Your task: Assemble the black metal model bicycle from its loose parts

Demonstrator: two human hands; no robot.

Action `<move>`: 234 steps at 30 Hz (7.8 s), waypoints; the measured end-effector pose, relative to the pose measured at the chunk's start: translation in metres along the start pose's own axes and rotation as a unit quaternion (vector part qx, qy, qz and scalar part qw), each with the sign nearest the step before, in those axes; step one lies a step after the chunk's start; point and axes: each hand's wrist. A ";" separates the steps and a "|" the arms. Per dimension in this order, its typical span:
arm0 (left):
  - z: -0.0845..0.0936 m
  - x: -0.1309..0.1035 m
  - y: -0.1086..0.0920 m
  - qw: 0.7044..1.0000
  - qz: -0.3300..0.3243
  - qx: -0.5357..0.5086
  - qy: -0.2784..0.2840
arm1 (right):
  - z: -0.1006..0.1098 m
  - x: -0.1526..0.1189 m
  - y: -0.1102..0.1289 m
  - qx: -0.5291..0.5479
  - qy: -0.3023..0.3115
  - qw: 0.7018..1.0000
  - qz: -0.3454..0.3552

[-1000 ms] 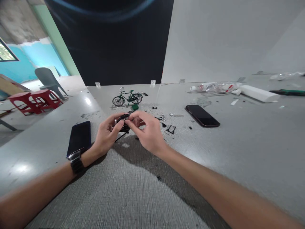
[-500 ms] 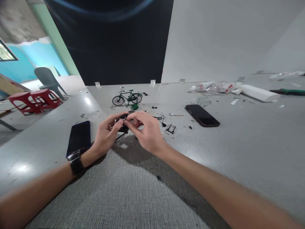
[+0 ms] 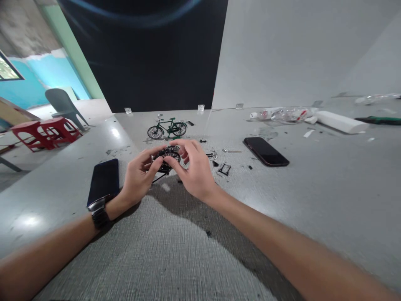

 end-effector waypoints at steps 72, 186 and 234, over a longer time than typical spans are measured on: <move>0.001 0.005 0.005 0.961 0.174 -0.210 -0.043 | -0.003 0.000 -0.017 -0.001 0.070 0.993 -0.093; -0.001 0.003 0.015 0.979 0.144 -0.106 0.093 | 0.004 0.009 -0.007 0.247 0.053 0.955 -0.154; 0.000 0.005 0.020 0.963 0.200 -0.167 0.064 | 0.108 0.039 -0.082 -0.231 0.387 0.873 -0.186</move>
Point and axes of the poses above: each hand's wrist, its own x-axis towards the middle knuckle, its own z-axis out of the back of the hand, y = z × x, and after that the axes turned 7 degrees about y, right-handed
